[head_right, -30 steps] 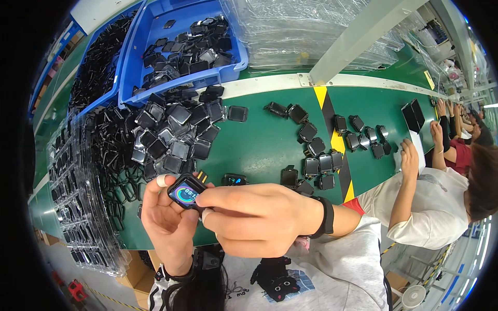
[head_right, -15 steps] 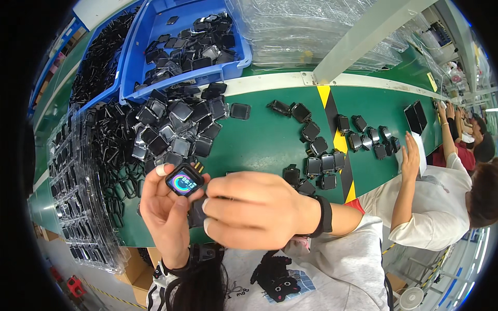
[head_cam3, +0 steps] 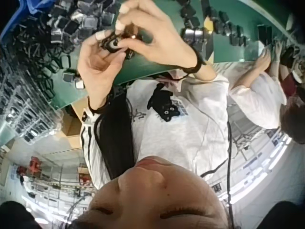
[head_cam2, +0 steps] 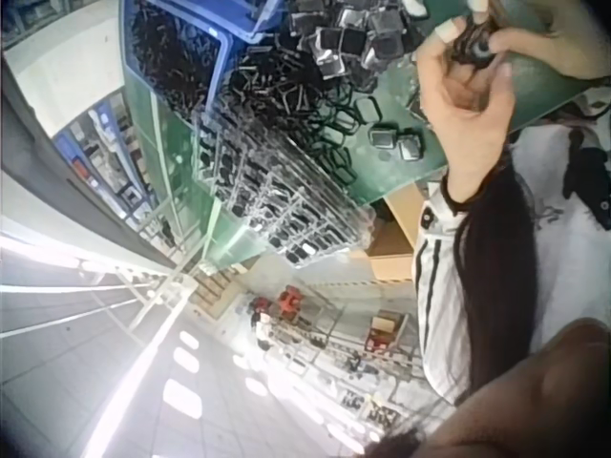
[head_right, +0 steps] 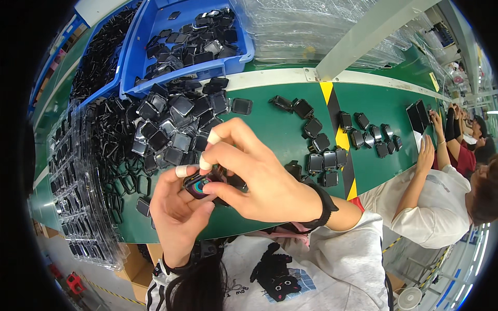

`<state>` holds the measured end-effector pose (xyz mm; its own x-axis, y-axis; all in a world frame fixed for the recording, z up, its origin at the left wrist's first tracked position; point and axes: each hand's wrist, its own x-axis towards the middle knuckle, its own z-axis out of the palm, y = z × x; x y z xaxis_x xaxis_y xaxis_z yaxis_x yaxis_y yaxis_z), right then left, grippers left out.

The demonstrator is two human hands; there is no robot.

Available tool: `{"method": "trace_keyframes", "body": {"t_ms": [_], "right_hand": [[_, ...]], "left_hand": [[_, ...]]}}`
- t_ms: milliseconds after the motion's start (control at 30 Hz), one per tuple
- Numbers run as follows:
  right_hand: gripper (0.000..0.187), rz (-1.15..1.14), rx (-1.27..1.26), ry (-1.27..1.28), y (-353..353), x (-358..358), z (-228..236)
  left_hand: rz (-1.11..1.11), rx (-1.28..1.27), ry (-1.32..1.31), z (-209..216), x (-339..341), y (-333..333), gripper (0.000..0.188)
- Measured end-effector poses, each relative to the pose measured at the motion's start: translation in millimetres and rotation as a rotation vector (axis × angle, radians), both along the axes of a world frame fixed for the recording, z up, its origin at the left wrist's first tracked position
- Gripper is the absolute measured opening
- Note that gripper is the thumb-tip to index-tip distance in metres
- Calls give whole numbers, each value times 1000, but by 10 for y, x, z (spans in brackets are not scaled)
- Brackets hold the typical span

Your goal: Assembling and inspecting electronic smartwatch components on a production line.

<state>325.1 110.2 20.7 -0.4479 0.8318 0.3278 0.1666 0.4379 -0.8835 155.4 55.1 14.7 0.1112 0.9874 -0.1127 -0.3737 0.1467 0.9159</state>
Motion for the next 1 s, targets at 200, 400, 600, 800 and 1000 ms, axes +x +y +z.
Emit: {"method": "trace_keyframes", "body": {"t_ms": [200, 400, 600, 800, 1000], "right_hand": [[28, 74, -285, 93, -95, 20, -45], [24, 60, -8, 151, -184, 32, -140], [32, -22, -66, 96, -255, 11, -81], [35, 6, -199, -276, -55, 327, -113], [52, -529, 145, -971, 510, 998, -415]], "left_hand": [[169, 145, 57, -158, 16, -84, 32], [195, 109, 156, -88, 60, -69, 25], [184, 395, 259, -258, 20, -48, 25], [66, -83, 101, -336, 265, -3, 23], [-65, 336, 764, -620, 639, 20, 25]]}}
